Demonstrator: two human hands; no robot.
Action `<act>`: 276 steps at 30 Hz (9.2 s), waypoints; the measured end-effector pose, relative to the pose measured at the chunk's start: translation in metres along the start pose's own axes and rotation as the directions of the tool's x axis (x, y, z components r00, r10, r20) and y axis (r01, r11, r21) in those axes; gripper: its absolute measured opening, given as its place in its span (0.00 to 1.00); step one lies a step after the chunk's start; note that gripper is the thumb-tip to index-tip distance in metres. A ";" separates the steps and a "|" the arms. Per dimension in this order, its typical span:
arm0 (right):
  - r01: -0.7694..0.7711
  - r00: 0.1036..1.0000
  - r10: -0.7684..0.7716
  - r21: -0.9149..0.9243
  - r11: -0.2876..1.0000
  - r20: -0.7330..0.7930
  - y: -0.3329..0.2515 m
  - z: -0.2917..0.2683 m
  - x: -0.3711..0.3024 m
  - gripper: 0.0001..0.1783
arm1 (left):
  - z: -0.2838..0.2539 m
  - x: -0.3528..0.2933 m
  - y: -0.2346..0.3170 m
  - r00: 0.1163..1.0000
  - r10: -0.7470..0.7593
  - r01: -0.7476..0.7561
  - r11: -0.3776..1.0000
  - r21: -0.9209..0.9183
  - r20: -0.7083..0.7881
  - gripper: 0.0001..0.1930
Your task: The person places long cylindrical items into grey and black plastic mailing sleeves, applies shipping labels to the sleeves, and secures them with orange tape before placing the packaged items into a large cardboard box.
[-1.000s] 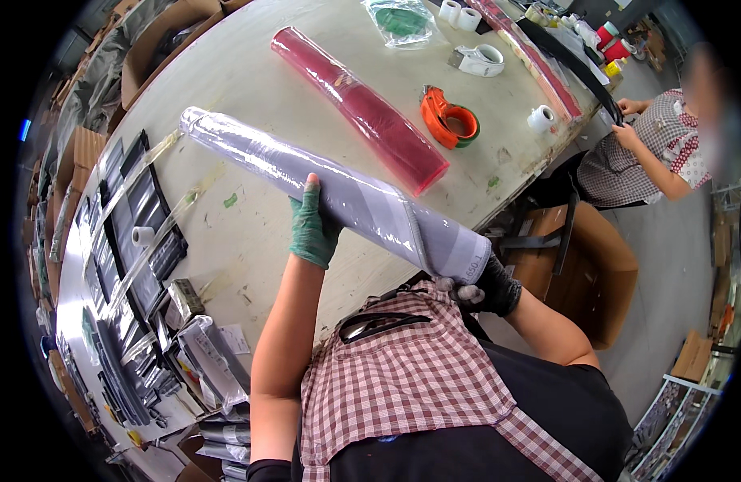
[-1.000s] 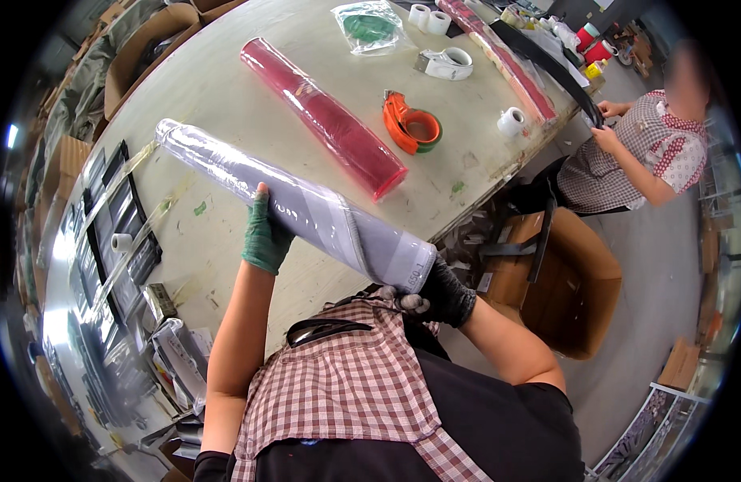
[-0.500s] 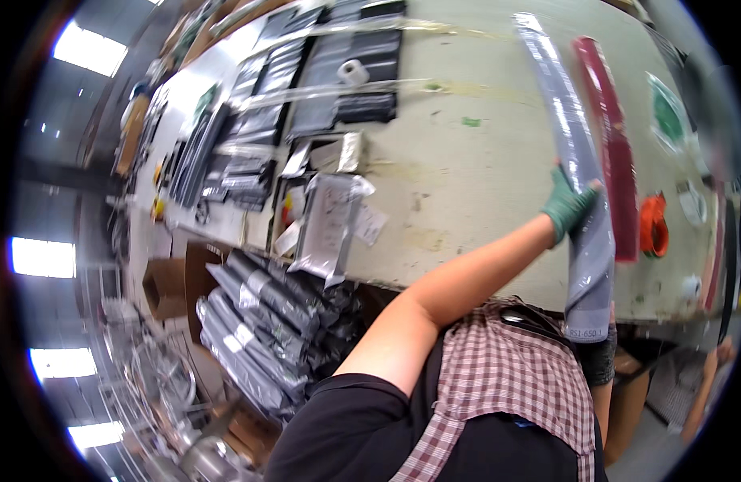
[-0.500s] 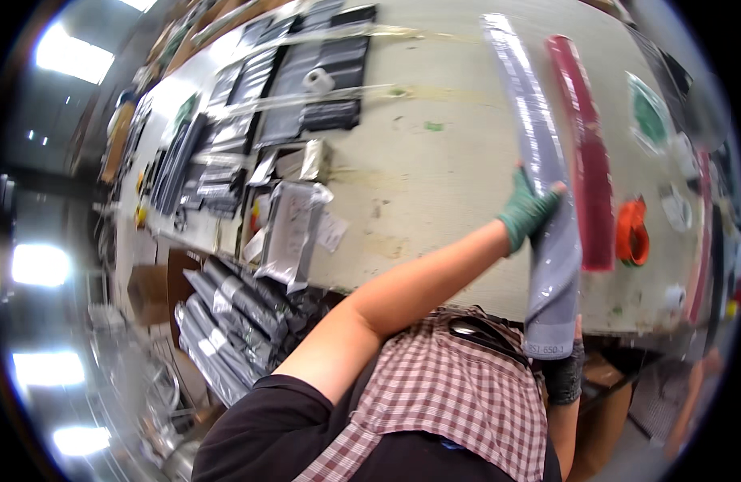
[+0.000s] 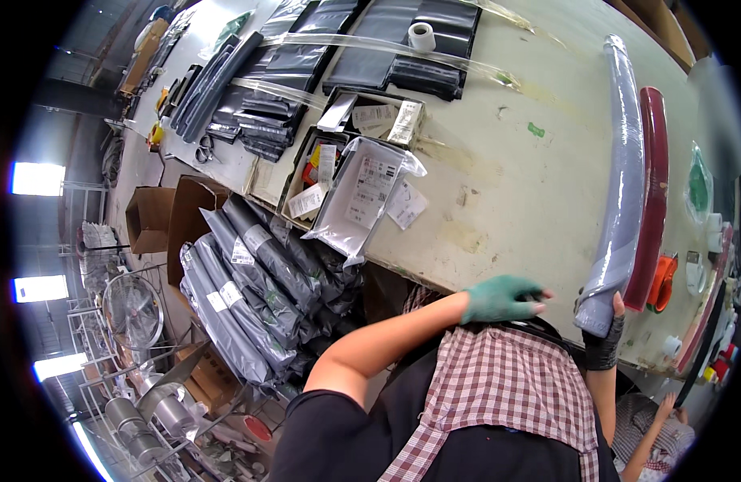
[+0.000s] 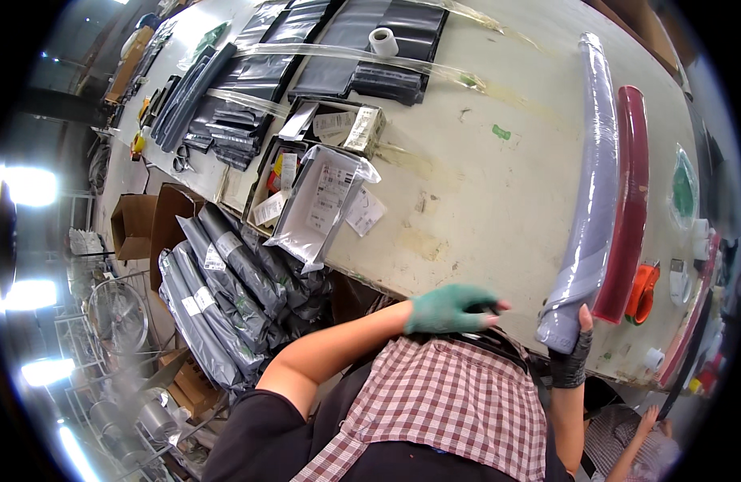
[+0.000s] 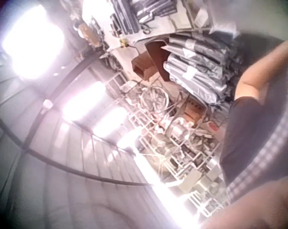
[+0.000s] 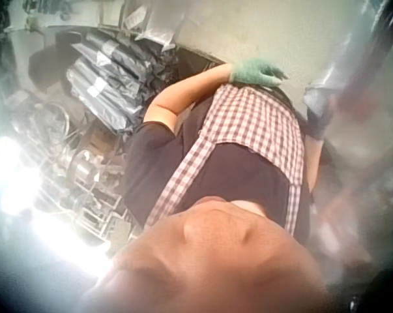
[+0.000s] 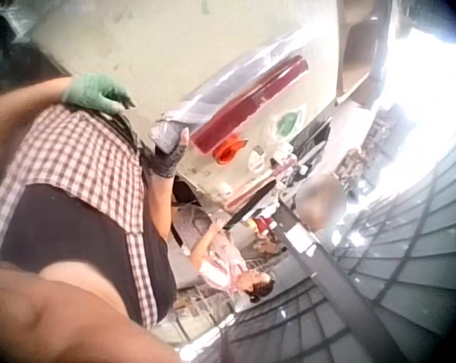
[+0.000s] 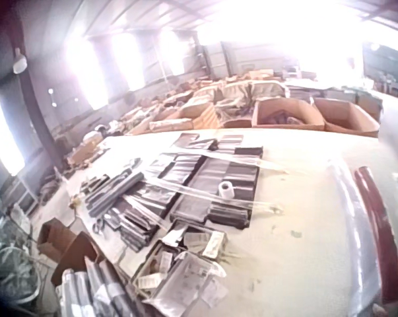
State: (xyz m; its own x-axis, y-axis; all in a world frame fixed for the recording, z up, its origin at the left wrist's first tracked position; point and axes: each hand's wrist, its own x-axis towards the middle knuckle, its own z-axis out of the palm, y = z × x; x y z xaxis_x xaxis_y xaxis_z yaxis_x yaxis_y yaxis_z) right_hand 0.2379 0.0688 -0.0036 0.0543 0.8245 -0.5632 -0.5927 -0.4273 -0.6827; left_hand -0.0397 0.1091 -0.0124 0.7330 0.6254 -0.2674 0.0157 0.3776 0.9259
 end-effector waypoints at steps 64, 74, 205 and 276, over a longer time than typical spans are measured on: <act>0.069 0.955 -0.084 -0.061 0.996 -0.285 0.022 -0.058 0.090 0.32 | -0.207 -0.138 -0.053 0.956 0.134 0.254 0.068 0.965 -0.261 0.17; 0.030 0.973 -0.051 -0.093 0.995 -0.225 0.027 -0.042 0.087 0.31 | -0.227 -0.152 -0.038 0.783 0.274 0.475 0.315 0.822 -0.558 0.08; -0.238 0.766 -0.641 -0.909 -0.343 0.041 -0.015 0.072 0.153 0.58 | -0.508 -0.313 0.064 0.470 0.738 0.664 0.065 0.745 -0.484 0.05; 0.231 0.969 0.034 -0.941 0.248 0.247 0.019 -0.104 -0.179 0.61 | -0.030 0.181 0.037 0.598 0.704 -0.339 -0.210 0.917 0.383 0.15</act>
State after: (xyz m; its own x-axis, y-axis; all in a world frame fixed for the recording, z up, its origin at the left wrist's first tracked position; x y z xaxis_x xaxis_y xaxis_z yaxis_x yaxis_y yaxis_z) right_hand 0.3004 -0.1256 0.0364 -0.1656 0.8755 -0.4539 0.6216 -0.2646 -0.7372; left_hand 0.0730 0.2572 -0.0344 0.7098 0.3785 0.5941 0.3715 -0.9177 0.1408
